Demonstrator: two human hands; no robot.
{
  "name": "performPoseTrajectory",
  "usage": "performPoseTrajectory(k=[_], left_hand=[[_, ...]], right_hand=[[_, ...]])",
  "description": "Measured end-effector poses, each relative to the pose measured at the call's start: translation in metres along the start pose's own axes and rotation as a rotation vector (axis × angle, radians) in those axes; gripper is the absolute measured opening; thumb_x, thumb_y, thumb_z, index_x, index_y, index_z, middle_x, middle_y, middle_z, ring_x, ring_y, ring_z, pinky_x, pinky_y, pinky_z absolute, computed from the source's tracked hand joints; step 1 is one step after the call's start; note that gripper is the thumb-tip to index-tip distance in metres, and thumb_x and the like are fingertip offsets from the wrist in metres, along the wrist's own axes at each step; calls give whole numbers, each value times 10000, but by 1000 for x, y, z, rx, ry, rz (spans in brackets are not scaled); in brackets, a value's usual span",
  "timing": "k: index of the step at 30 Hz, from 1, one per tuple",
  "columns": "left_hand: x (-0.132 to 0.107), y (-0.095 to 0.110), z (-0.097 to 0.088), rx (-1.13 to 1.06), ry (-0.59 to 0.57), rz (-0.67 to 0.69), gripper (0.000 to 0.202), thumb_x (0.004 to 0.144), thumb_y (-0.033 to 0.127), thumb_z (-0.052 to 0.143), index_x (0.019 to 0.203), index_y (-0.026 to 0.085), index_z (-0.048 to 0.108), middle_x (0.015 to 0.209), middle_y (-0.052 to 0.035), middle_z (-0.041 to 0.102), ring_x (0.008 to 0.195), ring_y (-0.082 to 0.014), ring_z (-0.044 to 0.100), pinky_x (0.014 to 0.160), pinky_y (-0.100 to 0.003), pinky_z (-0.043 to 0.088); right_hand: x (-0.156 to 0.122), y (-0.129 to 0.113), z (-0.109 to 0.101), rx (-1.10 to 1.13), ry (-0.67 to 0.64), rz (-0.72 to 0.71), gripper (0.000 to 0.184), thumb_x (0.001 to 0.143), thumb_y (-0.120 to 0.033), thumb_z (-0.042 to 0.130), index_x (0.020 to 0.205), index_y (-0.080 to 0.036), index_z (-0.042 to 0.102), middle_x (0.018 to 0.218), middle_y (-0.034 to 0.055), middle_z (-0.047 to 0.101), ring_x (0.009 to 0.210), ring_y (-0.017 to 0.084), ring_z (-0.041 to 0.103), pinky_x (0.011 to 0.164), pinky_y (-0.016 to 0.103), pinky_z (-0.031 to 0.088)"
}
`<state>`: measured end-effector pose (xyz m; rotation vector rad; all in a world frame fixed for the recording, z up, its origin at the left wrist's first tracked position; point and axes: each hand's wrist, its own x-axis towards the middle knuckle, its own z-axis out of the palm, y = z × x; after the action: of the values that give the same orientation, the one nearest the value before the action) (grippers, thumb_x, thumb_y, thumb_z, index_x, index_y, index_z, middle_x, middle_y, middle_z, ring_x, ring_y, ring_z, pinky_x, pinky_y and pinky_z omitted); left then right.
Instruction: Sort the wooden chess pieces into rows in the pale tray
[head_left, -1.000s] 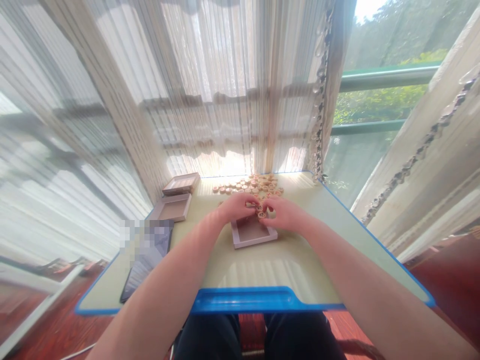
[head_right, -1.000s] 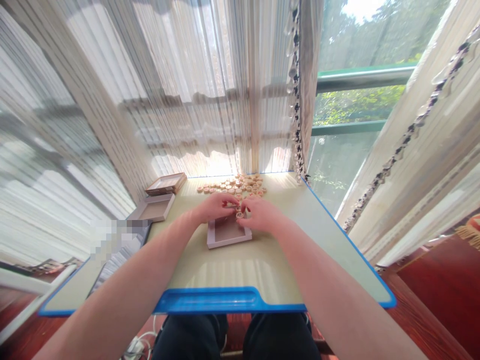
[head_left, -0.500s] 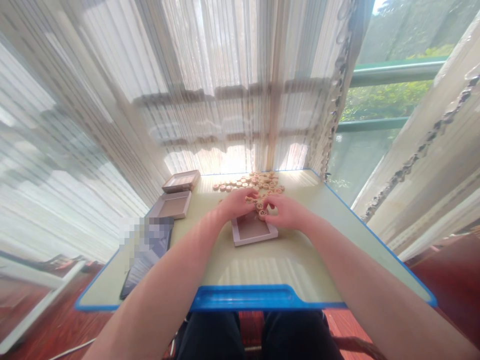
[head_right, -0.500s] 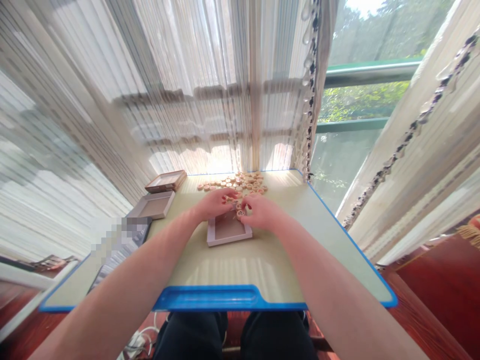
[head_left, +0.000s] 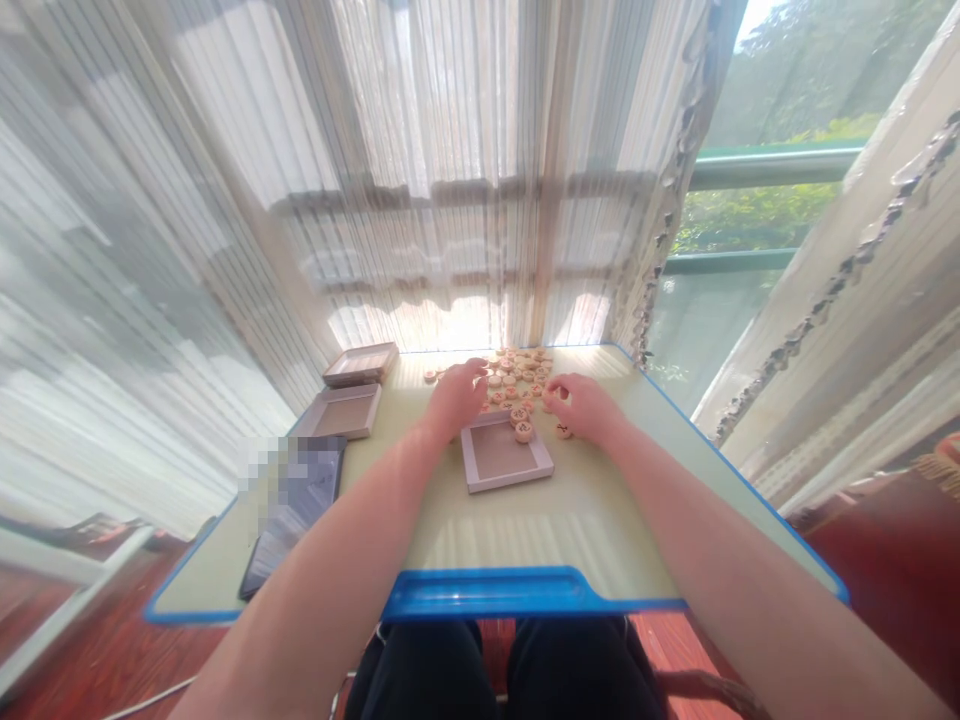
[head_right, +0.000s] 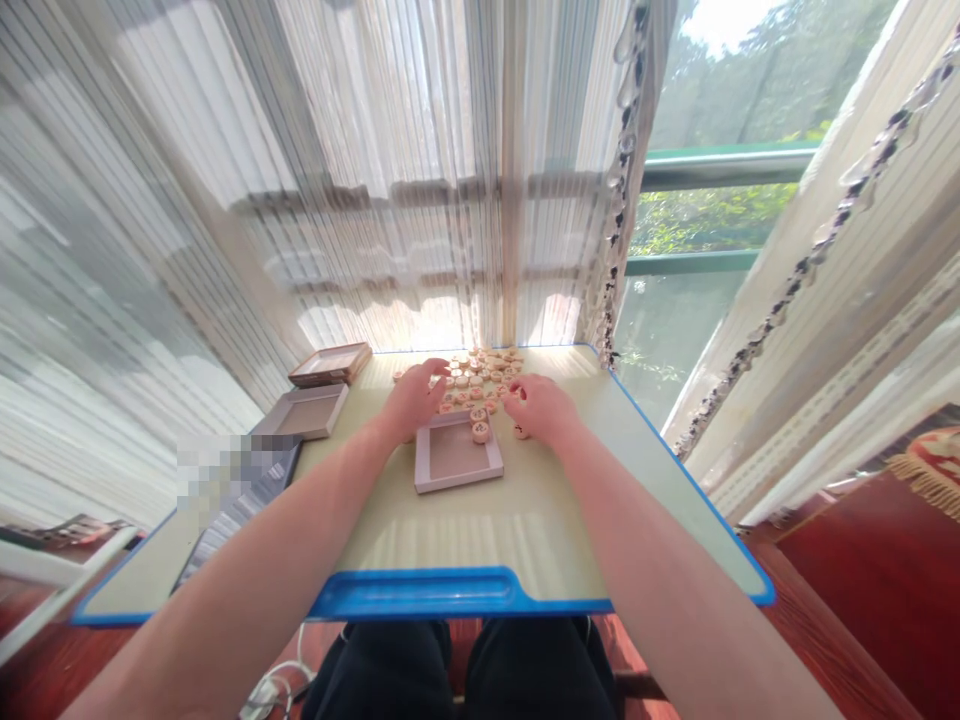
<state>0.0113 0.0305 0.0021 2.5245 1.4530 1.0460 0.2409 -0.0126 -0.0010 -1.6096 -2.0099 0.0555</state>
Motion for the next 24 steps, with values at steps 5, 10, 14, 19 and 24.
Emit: performPoseTrajectory(k=[5, 10, 14, 19, 24], left_hand=[[0, -1, -1, 139, -55, 72, 286, 815, 182, 417, 1037, 186, 598, 1015, -65, 648, 1012, -217, 538, 902, -361, 441], [1, 4, -2, 196, -83, 151, 292, 797, 149, 413, 974, 174, 644, 954, -65, 663, 978, -216, 546, 890, -354, 446], [2, 5, 0, 190, -97, 198, 314, 742, 89, 417, 910, 176, 667, 939, -61, 669, 979, -221, 544, 891, -350, 441], [2, 6, 1, 208, -162, 156, 273, 737, 111, 416, 796, 162, 678, 870, -90, 670, 922, -243, 566, 838, -379, 456], [2, 8, -3, 236, -144, 135, 277, 761, 129, 404, 769, 173, 677, 815, -81, 661, 875, -228, 573, 801, -363, 461]], right_hand=[[-1, 11, 4, -59, 53, 22, 377, 838, -425, 446, 1072, -200, 639, 1084, 89, 612, 1064, 241, 498, 942, 384, 359], [-2, 6, 5, -32, 0, -14, 440, 802, -464, 500, 1132, -196, 617, 1179, 82, 596, 1121, 243, 486, 982, 395, 346], [-1, -3, 6, -18, 29, -30, 426, 796, -471, 503, 1101, -204, 634, 1140, 68, 625, 1098, 237, 506, 972, 387, 364], [23, 5, 16, -142, -94, 32, 456, 831, -453, 438, 1155, -178, 606, 1261, 100, 550, 1180, 269, 447, 998, 409, 330], [49, 21, 21, -169, -255, 53, 518, 852, -468, 387, 1262, -177, 511, 1362, 106, 459, 1233, 294, 392, 997, 435, 319]])
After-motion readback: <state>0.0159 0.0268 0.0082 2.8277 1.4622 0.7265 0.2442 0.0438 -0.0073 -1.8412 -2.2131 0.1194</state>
